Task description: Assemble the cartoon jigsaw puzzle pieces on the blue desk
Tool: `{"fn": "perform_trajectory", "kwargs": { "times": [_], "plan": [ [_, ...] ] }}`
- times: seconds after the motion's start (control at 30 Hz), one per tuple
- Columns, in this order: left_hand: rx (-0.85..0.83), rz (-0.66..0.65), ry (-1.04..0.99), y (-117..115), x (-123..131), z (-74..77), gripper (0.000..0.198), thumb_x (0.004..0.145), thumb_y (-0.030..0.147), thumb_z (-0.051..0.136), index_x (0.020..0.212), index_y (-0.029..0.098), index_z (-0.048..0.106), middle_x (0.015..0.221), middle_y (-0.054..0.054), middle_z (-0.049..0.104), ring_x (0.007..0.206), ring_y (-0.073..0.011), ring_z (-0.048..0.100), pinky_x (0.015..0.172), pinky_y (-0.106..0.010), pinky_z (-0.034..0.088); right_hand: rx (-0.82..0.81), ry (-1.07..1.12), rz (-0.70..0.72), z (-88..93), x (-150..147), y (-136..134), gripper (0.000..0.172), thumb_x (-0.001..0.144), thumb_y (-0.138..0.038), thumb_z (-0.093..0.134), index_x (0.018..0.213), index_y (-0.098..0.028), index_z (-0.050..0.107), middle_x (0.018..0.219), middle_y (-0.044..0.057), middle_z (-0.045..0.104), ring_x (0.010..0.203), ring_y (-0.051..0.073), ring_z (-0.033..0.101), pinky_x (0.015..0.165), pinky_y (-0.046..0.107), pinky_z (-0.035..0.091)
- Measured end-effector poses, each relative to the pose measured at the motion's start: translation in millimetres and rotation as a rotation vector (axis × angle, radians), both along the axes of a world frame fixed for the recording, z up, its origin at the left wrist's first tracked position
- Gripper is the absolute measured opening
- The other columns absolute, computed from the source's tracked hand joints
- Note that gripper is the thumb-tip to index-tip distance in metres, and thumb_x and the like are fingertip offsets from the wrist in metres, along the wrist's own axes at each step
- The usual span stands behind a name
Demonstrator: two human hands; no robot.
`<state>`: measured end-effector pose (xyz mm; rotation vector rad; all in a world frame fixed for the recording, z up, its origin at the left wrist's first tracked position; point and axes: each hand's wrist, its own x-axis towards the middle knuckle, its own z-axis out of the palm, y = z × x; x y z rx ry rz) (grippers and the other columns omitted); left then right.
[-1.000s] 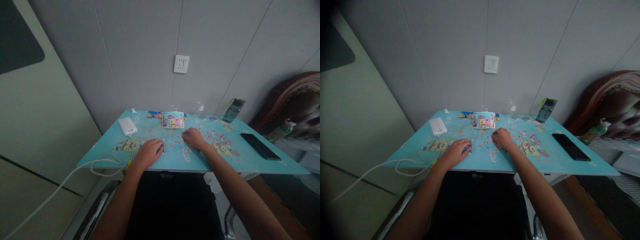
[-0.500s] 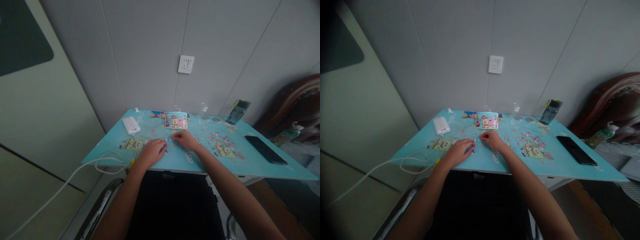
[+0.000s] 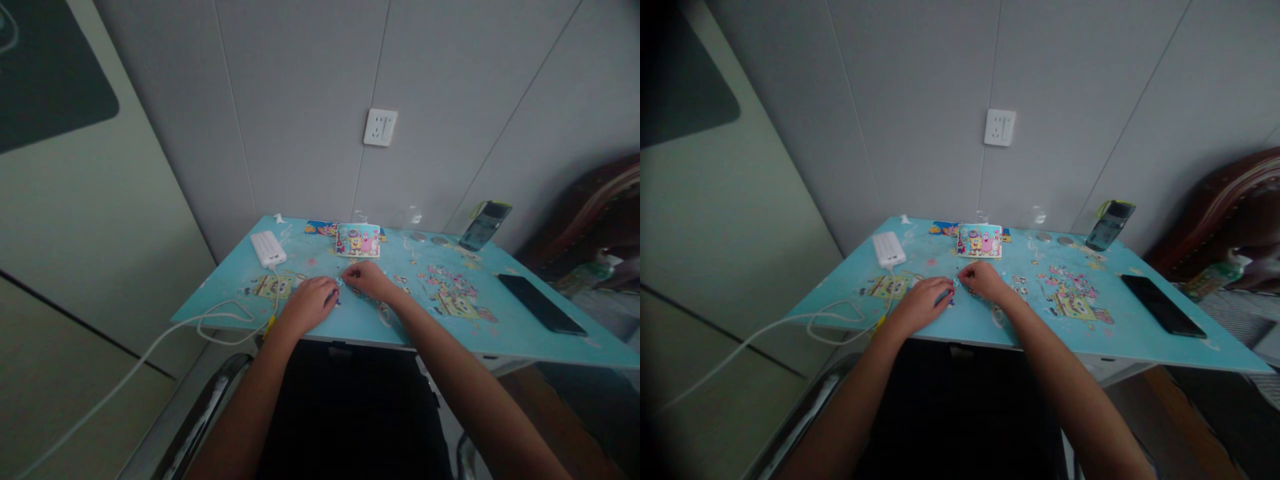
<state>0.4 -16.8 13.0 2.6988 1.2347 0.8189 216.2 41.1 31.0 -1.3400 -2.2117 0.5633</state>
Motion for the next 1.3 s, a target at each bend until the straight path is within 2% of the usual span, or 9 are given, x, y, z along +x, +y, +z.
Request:
{"fn": "perform_trajectory", "kwargs": {
  "times": [0.1,0.2,0.3,0.43,0.57,0.7,0.83,1.03,1.3],
  "plan": [
    [-0.004,-0.008,-0.004,0,0,0.5,0.022,0.1,0.027,0.051,0.114,0.023,0.066,0.12,-0.007,0.068,0.115,-0.0239,0.062,0.105,-0.04,0.047,0.045,0.077,-0.049,4.0,14,5,0.019,0.086,-0.026,0.063,0.092,-0.017,0.079,0.085,0.004,0.078,0.073,0.017,0.066,0.068,0.025,0.047],
    [-0.004,-0.014,-0.012,0,0,0.3,0.021,0.1,0.027,0.051,0.114,0.023,0.066,0.121,-0.006,0.068,0.115,-0.0232,0.062,0.105,-0.04,0.047,0.135,0.187,-0.237,5.8,48,17,0.024,0.087,-0.028,0.063,0.101,-0.017,0.078,0.093,0.007,0.078,0.081,0.02,0.069,0.075,0.03,0.051],
    [-0.004,-0.007,-0.012,0,0,-0.5,0.021,0.1,0.026,0.051,0.113,0.023,0.066,0.121,-0.006,0.068,0.115,-0.0231,0.062,0.106,-0.04,0.047,0.159,0.221,-0.393,2.1,88,27,0.028,0.085,-0.03,0.062,0.101,-0.014,0.078,0.089,0.009,0.078,0.078,0.022,0.069,0.074,0.032,0.052],
    [-0.003,-0.005,-0.003,1,-1,-1.6,0.021,0.1,0.027,0.05,0.113,0.023,0.066,0.122,-0.006,0.068,0.115,-0.0234,0.062,0.105,-0.04,0.047,0.107,0.204,-0.453,-7.6,116,29,0.029,0.084,-0.031,0.063,0.101,-0.013,0.078,0.087,0.008,0.078,0.072,0.019,0.067,0.068,0.03,0.051],
    [-0.001,-0.007,0.005,1,-1,-2.1,0.022,0.101,0.027,0.05,0.114,0.022,0.066,0.122,-0.006,0.068,0.115,-0.0232,0.062,0.104,-0.039,0.047,0.041,0.168,-0.42,-13.8,111,27,0.033,0.085,-0.033,0.063,0.108,-0.013,0.077,0.083,0.006,0.076,0.065,0.016,0.063,0.06,0.026,0.047],
    [-0.002,-0.004,0.004,1,0,-2.2,0.021,0.1,0.027,0.05,0.113,0.022,0.067,0.121,-0.006,0.068,0.115,-0.0228,0.062,0.105,-0.038,0.047,0.077,0.07,-0.372,-13.1,98,26,0.033,0.084,-0.031,0.066,0.11,-0.014,0.077,0.082,0.005,0.076,0.071,0.017,0.065,0.065,0.026,0.047],
    [-0.006,-0.004,0.001,1,0,-1.6,0.021,0.1,0.027,0.051,0.112,0.022,0.067,0.12,-0.006,0.068,0.114,-0.0227,0.062,0.104,-0.038,0.048,0.094,-0.01,-0.387,-11.1,98,22,0.029,0.086,-0.027,0.066,0.111,-0.017,0.077,0.093,0.006,0.078,0.079,0.019,0.069,0.074,0.028,0.049],
    [-0.004,-0.011,-0.004,1,0,-1.0,0.021,0.099,0.026,0.052,0.113,0.022,0.067,0.121,-0.006,0.068,0.114,-0.0229,0.062,0.104,-0.039,0.047,0.05,-0.187,-0.475,-12.6,115,5,0.022,0.083,-0.04,0.071,0.088,-0.02,0.08,0.085,0.007,0.077,0.076,0.02,0.068,0.071,0.028,0.047],
    [-0.009,-0.007,-0.011,2,1,-1.9,0.021,0.099,0.026,0.052,0.113,0.022,0.067,0.12,-0.006,0.069,0.114,-0.0224,0.062,0.104,-0.038,0.047,-0.01,-0.21,-0.491,-12.3,114,1,0.023,0.082,-0.041,0.073,0.086,-0.019,0.077,0.081,0.006,0.076,0.069,0.018,0.065,0.063,0.027,0.043]
  ]
}}
